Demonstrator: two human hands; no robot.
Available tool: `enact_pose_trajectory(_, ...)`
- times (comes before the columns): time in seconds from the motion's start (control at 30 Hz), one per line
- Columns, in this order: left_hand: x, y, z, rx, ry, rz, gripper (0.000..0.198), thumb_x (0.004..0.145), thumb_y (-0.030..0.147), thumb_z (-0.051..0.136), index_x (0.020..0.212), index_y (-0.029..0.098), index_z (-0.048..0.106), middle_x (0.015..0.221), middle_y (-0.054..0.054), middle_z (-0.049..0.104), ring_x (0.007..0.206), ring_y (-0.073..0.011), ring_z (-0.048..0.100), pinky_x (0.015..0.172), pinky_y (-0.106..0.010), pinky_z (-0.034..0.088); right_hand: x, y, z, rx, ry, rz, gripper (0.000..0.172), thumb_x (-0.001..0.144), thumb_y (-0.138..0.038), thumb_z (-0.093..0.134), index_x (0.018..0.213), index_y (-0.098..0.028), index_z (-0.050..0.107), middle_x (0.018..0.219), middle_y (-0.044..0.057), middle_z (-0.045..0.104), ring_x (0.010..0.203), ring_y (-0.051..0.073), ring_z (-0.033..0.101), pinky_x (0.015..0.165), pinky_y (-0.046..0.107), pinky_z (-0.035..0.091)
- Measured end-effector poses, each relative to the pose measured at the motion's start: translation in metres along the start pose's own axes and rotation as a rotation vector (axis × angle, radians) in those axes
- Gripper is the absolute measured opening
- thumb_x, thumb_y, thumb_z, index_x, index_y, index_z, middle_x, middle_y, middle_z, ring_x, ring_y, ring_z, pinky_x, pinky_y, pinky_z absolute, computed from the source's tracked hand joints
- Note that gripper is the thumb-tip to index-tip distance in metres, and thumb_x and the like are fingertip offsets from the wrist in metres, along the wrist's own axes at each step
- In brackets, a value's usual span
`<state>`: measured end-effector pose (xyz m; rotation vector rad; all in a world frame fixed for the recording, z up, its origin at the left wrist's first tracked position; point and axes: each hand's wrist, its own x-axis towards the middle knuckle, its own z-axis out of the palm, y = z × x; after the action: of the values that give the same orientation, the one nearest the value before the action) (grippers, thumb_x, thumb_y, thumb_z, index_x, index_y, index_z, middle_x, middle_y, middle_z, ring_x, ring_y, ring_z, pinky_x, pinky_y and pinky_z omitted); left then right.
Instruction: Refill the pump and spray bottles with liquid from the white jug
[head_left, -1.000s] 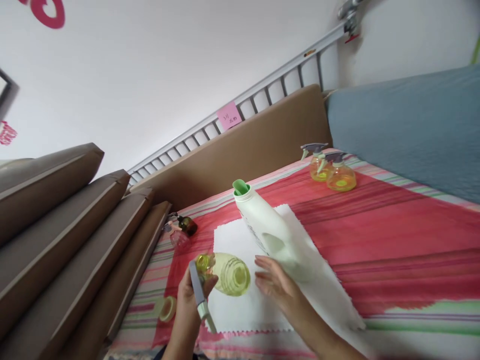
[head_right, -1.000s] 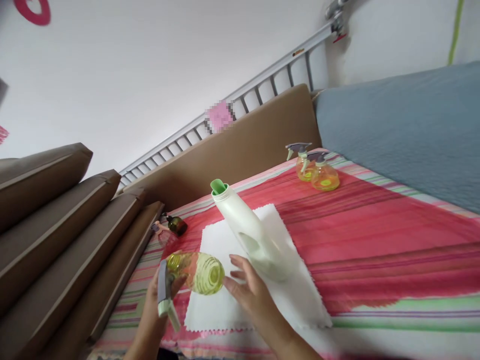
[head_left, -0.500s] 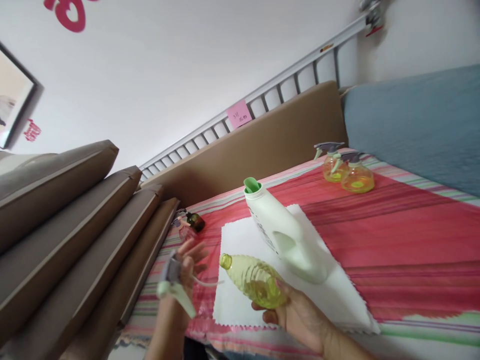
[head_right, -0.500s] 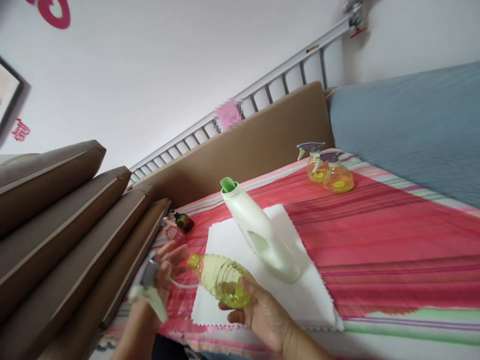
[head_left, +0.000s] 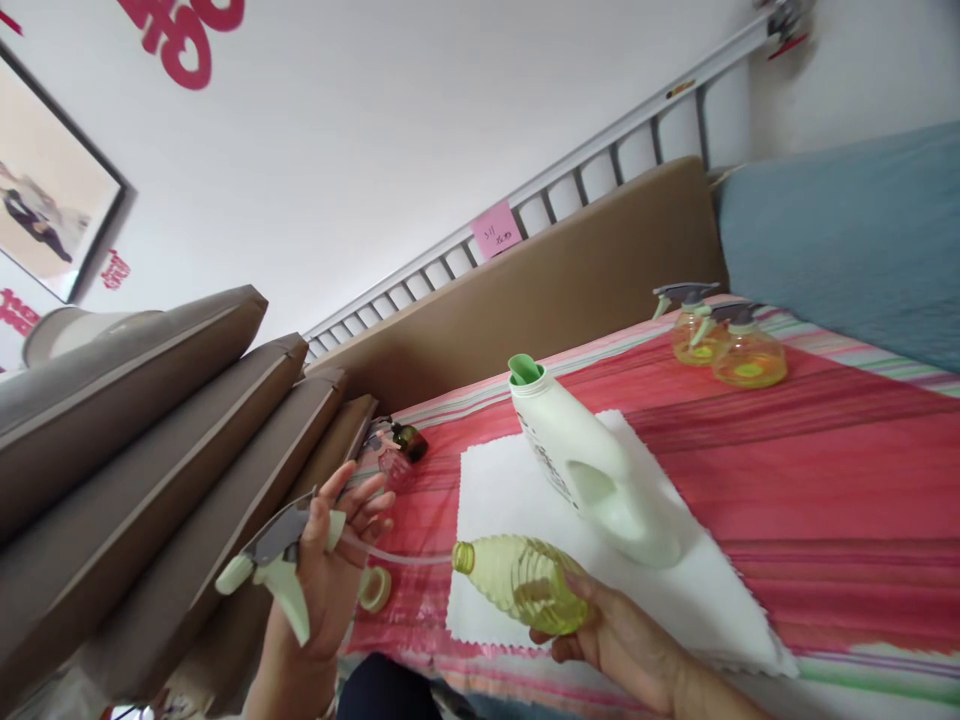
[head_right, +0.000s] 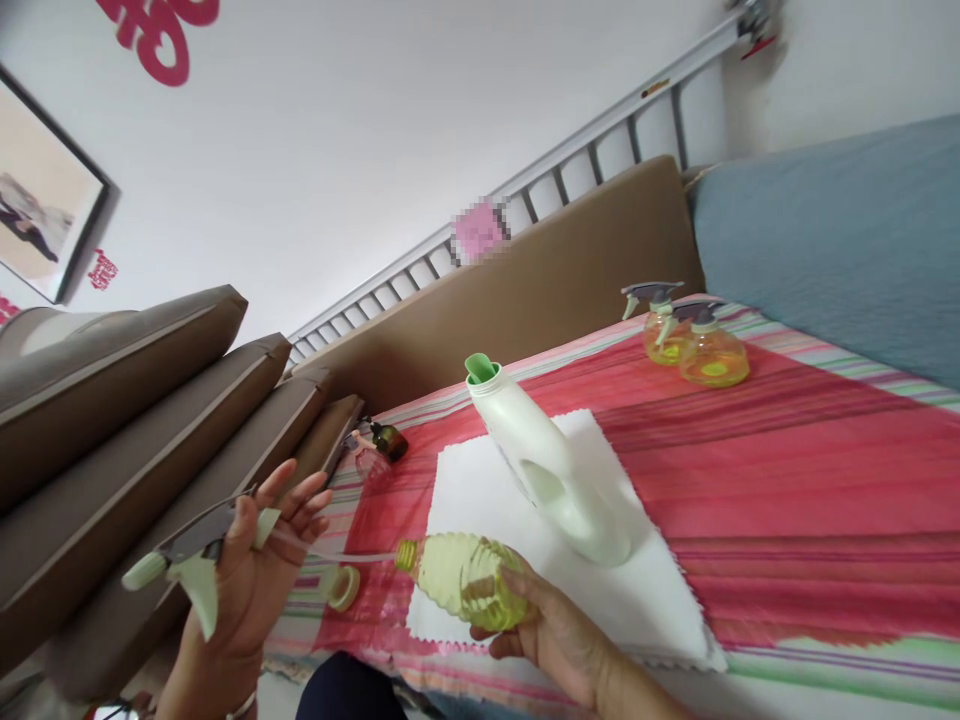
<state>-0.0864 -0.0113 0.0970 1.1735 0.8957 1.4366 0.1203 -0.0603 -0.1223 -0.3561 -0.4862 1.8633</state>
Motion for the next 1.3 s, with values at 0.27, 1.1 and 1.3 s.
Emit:
enact_pose_trajectory(0.27, -0.007, -0.054, 0.021, 0.118, -0.196, -0.035, 0.057, 0.072, 0.061, 0.058, 0.112, 0.019, 0.056, 0.099, -0.011, 0.07, 0.095, -0.0281, 0.064, 0.078, -0.038, 0.049, -0.006, 0.004, 0.009, 0.035, -0.087, -0.013, 0.042, 0.085, -0.042, 0.052, 0.121, -0.02, 0.049, 0.104, 0.011, 0.067, 0.077, 0.021, 0.065, 0.062, 0.029, 0.046)
enact_pose_trajectory(1.1, -0.005, -0.096, 0.04, 0.216, -0.308, -0.153, 0.039, 0.083, 0.046, 0.047, 0.091, 0.015, 0.069, 0.099, -0.012, 0.07, 0.095, -0.0275, 0.059, 0.088, -0.04, 0.039, -0.011, -0.004, 0.029, 0.026, -0.021, -0.1, 0.044, 0.087, -0.049, 0.047, 0.121, -0.02, 0.042, 0.097, 0.01, 0.066, 0.072, 0.02, 0.065, 0.056, 0.027, 0.049)
enact_pose_trajectory(1.3, -0.002, -0.099, 0.038, 0.125, -0.289, -0.148, 0.035, 0.081, 0.043, 0.051, 0.094, 0.015, 0.068, 0.099, -0.012, 0.07, 0.1, -0.0282, 0.059, 0.092, -0.043, 0.037, -0.012, -0.005, 0.036, 0.003, -0.007, -0.133, 0.047, 0.085, -0.049, 0.052, 0.12, -0.021, 0.041, 0.094, 0.008, 0.065, 0.073, 0.02, 0.064, 0.057, 0.027, 0.047)
